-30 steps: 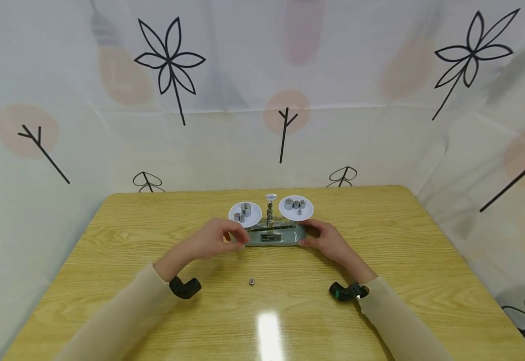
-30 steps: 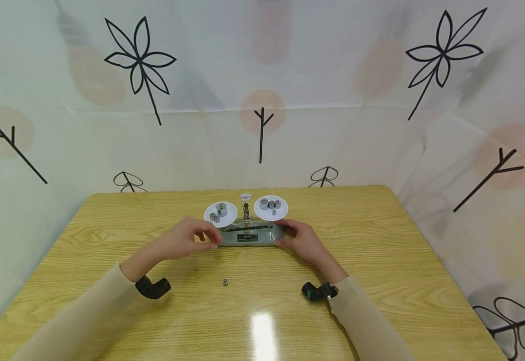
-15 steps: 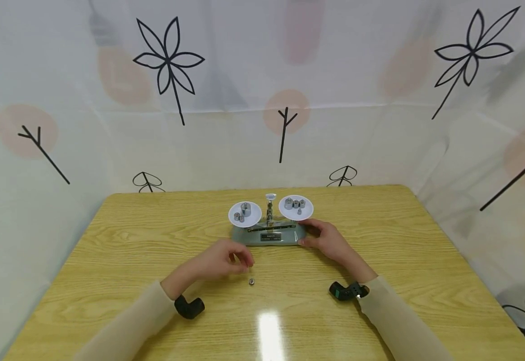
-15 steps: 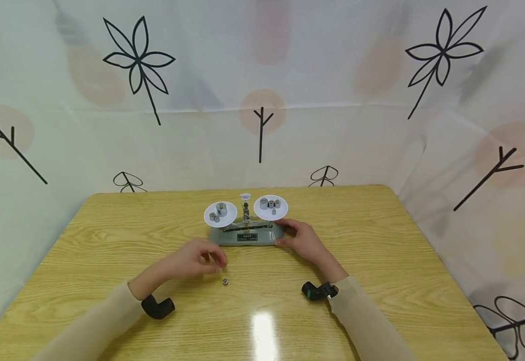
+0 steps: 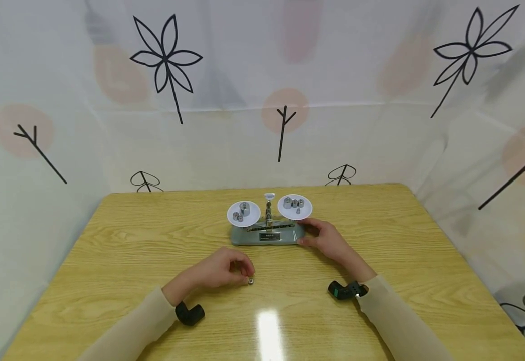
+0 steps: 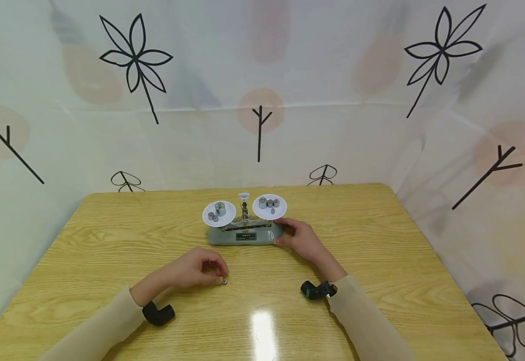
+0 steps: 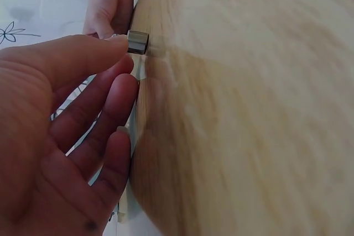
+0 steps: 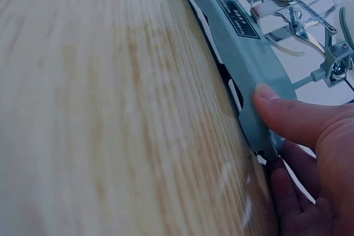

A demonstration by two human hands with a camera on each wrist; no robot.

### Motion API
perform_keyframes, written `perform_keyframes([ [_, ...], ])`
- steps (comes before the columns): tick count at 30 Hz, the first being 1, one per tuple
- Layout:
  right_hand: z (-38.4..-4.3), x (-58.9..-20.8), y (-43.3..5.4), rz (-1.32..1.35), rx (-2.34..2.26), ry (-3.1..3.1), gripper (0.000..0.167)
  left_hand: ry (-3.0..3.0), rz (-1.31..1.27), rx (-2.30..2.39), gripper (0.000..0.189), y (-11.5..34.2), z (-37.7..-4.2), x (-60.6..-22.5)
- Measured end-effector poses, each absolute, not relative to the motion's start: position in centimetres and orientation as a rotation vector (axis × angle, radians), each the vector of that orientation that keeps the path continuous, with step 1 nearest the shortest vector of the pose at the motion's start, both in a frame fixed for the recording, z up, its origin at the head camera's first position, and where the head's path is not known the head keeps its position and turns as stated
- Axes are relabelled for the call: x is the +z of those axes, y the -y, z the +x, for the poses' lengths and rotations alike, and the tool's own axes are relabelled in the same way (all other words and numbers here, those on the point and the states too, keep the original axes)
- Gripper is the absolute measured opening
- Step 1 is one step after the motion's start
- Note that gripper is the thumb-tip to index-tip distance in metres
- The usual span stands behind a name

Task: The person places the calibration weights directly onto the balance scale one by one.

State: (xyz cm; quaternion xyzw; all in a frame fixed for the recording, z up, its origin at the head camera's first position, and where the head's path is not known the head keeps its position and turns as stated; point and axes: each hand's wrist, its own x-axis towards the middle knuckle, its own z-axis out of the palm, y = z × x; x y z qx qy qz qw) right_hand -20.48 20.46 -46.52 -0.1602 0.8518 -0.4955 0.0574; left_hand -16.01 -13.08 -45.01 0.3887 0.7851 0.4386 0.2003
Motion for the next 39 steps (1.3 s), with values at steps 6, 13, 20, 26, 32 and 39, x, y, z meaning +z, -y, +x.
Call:
perform_keyframes([
  [6,-20.51,-46.59,-20.46,-0.488,-1.502,-2.585,0.056,-2.207,1.099,1.182,0.011,12.99,-15.87,-44.99],
  [13,-20.58,-46.64,-20.45,-0.486,-1.503,-2.589,0.056,-2.226,1.099,1.155,0.010,12.81,-15.76,-44.95],
  [20,-20.57,-46.62,-20.44,-0.489,-1.504,-2.588,0.055,-2.198,1.111,1.154,0.006,12.76,-15.58,-44.85],
  [26,-20.65,-46.76,-20.48,-0.480,-1.495,-2.598,0.056,-2.198,1.116,1.153,0.007,12.69,-15.44,-44.78],
  [32,-20.70,-46.81,-20.45,-0.478,-1.492,-2.614,0.055,-2.194,1.121,1.161,0.007,12.63,-15.42,-44.72],
  [39,-20.63,-46.80,-20.56,-0.484,-1.491,-2.608,0.056,-2.225,1.110,1.118,0.008,12.44,-15.36,-44.69],
])
